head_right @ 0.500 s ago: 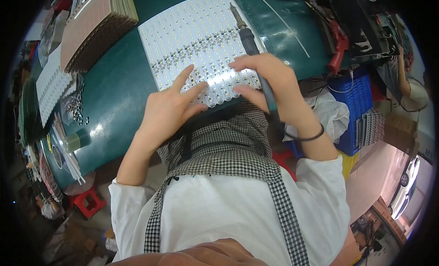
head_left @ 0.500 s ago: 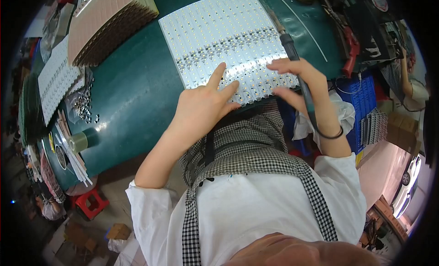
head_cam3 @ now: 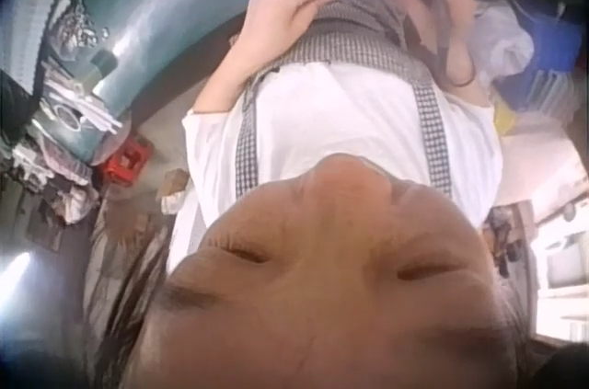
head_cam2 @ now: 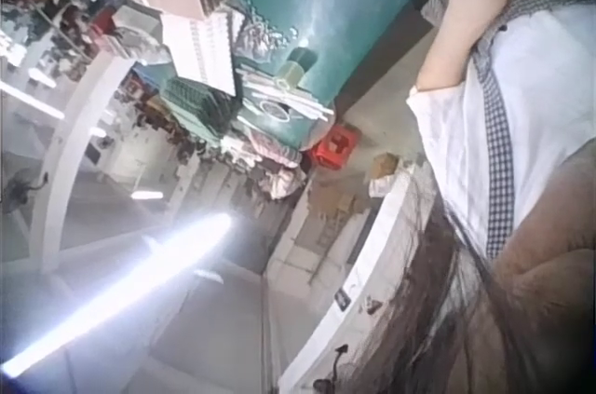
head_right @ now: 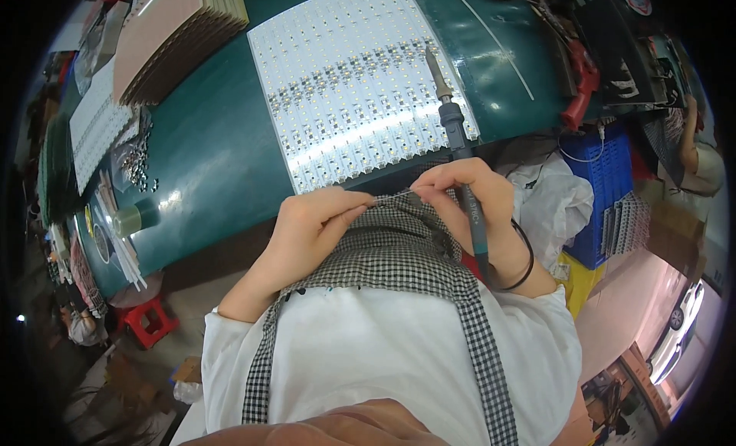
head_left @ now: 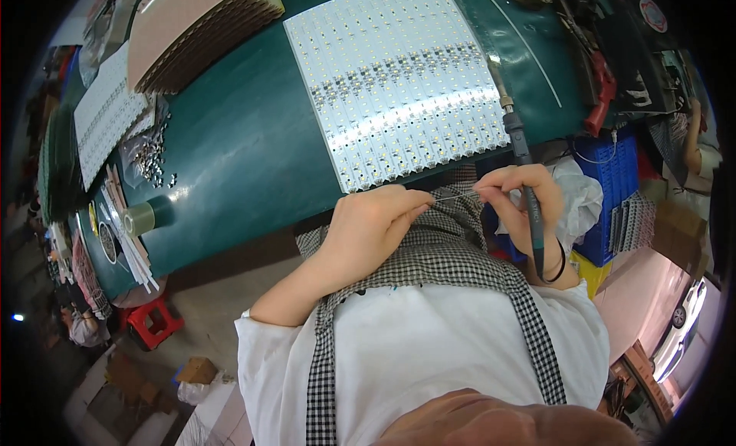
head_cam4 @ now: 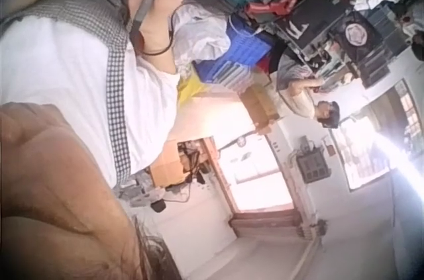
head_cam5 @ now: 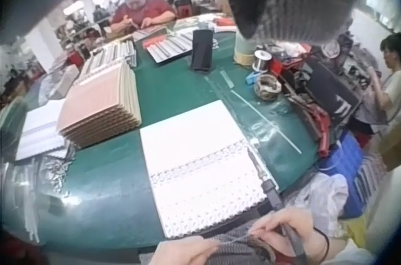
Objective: The person solders components onto an LED panel with a soldering iron, lifts and turns the panel over by hand, and holds it up while another person touches the panel.
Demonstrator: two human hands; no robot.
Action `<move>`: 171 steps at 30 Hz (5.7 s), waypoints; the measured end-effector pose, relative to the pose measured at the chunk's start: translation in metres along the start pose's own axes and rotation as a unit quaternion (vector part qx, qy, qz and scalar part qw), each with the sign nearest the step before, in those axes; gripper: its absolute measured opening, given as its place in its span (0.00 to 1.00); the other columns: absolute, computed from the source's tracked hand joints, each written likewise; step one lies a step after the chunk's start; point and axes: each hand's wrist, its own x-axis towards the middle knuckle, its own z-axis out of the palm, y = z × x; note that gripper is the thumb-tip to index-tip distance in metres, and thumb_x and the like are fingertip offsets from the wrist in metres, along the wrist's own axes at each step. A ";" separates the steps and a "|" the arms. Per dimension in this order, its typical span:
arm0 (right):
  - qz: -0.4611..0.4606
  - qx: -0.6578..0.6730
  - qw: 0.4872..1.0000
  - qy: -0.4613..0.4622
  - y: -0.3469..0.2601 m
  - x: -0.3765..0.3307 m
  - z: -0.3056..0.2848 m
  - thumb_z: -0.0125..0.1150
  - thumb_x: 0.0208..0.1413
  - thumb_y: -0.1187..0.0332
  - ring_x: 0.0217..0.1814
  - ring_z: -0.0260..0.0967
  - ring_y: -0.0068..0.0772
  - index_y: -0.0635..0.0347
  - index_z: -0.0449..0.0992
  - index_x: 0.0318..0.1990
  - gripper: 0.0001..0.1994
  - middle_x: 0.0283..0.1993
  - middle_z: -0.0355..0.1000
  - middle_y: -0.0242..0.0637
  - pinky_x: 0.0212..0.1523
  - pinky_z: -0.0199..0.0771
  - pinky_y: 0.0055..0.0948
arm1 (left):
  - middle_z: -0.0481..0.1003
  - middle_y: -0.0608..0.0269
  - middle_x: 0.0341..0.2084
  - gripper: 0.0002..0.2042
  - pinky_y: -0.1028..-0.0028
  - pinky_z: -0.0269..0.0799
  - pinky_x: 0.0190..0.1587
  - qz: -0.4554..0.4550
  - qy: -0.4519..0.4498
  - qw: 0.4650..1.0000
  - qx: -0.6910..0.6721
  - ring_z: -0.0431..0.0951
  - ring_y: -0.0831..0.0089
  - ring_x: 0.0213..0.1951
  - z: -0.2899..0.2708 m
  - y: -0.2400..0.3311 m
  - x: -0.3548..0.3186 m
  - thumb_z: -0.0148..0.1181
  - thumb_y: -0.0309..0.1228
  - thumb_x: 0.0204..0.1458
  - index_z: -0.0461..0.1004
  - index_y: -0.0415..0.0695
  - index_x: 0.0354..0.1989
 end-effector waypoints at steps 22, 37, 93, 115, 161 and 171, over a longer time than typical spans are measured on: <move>-0.083 -0.164 0.953 0.239 0.029 0.082 -0.120 0.36 0.54 0.37 0.23 0.63 0.18 0.68 0.70 0.48 0.37 0.28 0.69 0.36 0.23 0.59 0.17 | 0.72 0.67 0.26 0.12 0.82 0.56 0.23 -0.164 0.529 0.822 0.137 0.61 0.83 0.21 -0.154 -0.035 -0.051 0.46 0.31 0.58 0.72 0.37 0.42; 0.008 0.013 0.938 0.345 0.039 0.083 -0.121 0.51 0.55 0.69 0.34 0.71 0.28 0.67 0.72 0.42 0.12 0.34 0.73 0.40 0.33 0.69 0.21 | 0.72 0.57 0.24 0.06 0.77 0.70 0.30 0.116 0.744 0.520 0.404 0.71 0.73 0.25 -0.171 0.005 0.018 0.55 0.25 0.52 0.71 0.32 0.32; -0.318 -0.375 0.871 0.009 0.008 0.019 -0.111 0.63 0.34 0.75 0.36 0.66 0.37 0.53 0.80 0.34 0.14 0.41 0.63 0.40 0.36 0.74 0.31 | 0.70 0.60 0.20 0.02 0.77 0.63 0.25 0.018 0.227 0.959 0.167 0.69 0.75 0.20 -0.001 0.005 0.092 0.56 0.20 0.45 0.71 0.38 0.28; 0.158 -0.073 0.975 0.139 0.026 0.020 -0.099 0.57 0.46 0.75 0.22 0.66 0.24 0.67 0.75 0.32 0.06 0.24 0.70 0.37 0.24 0.62 0.19 | 0.71 0.60 0.18 0.05 0.70 0.66 0.23 0.003 0.051 0.986 0.159 0.72 0.66 0.20 0.056 0.003 0.130 0.55 0.25 0.47 0.71 0.44 0.34; 0.163 -0.079 0.980 0.086 0.037 0.038 -0.098 0.57 0.42 0.76 0.24 0.66 0.24 0.68 0.75 0.29 0.06 0.23 0.70 0.37 0.25 0.60 0.19 | 0.66 0.62 0.16 0.07 0.70 0.67 0.21 0.041 -0.003 0.984 0.173 0.71 0.67 0.21 0.064 -0.004 0.138 0.53 0.21 0.41 0.64 0.40 0.30; 0.115 -0.121 0.984 0.062 0.034 0.038 -0.101 0.56 0.43 0.76 0.25 0.65 0.23 0.68 0.75 0.30 0.06 0.24 0.69 0.36 0.26 0.60 0.19 | 0.67 0.58 0.16 0.04 0.67 0.66 0.21 0.001 -0.002 0.982 0.191 0.71 0.62 0.20 0.066 -0.003 0.139 0.53 0.23 0.44 0.65 0.42 0.28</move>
